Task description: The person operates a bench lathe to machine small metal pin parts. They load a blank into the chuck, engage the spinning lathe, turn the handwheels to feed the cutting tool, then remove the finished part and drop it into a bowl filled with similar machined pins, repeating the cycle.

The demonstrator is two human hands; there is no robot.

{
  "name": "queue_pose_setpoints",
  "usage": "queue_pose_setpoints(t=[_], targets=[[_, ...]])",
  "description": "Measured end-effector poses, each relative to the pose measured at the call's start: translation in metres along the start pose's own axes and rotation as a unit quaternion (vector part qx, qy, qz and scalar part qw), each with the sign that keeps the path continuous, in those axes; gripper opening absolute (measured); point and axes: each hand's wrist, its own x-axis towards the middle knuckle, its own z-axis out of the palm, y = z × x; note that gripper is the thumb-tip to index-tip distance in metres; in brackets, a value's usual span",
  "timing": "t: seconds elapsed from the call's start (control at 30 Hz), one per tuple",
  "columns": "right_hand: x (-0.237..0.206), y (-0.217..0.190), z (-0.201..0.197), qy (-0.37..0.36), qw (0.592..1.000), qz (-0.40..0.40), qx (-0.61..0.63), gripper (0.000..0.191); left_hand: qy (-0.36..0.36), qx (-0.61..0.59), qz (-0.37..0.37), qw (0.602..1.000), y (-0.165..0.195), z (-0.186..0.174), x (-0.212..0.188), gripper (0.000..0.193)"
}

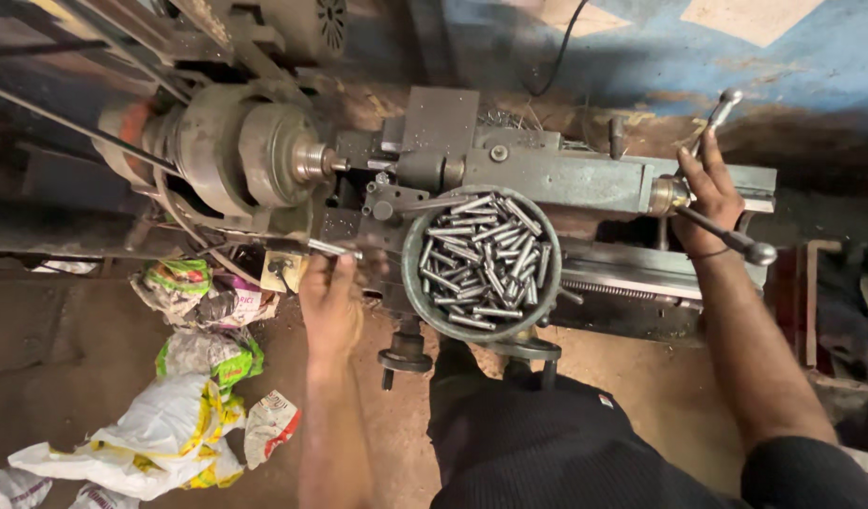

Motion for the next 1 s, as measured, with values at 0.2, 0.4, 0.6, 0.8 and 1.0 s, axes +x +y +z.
queue_pose_setpoints(t=[0.2,0.4,0.6,0.8,1.0], targets=[[0.000,0.000,0.009,0.024,0.998,-0.005,0.063,0.034,-0.019,0.336,0.168,0.927,0.015,-0.012,0.084,0.025],[-0.003,-0.007,0.006,0.009,0.995,0.012,0.094,0.042,-0.151,0.603,0.259,0.739,0.006,-0.012,0.166,0.022],[-0.003,-0.013,0.002,-0.024,0.997,0.059,0.042,0.048,-0.278,0.725,0.171,0.607,-0.010,-0.016,0.191,0.020],[-0.010,-0.013,0.003,-0.024,0.994,0.077,0.079,0.047,-0.275,0.779,0.159,0.541,-0.016,-0.015,0.194,0.017],[-0.036,-0.011,-0.015,-0.146,0.966,0.216,0.001,0.021,-0.287,0.793,0.168,0.510,-0.016,-0.013,0.193,0.016]])
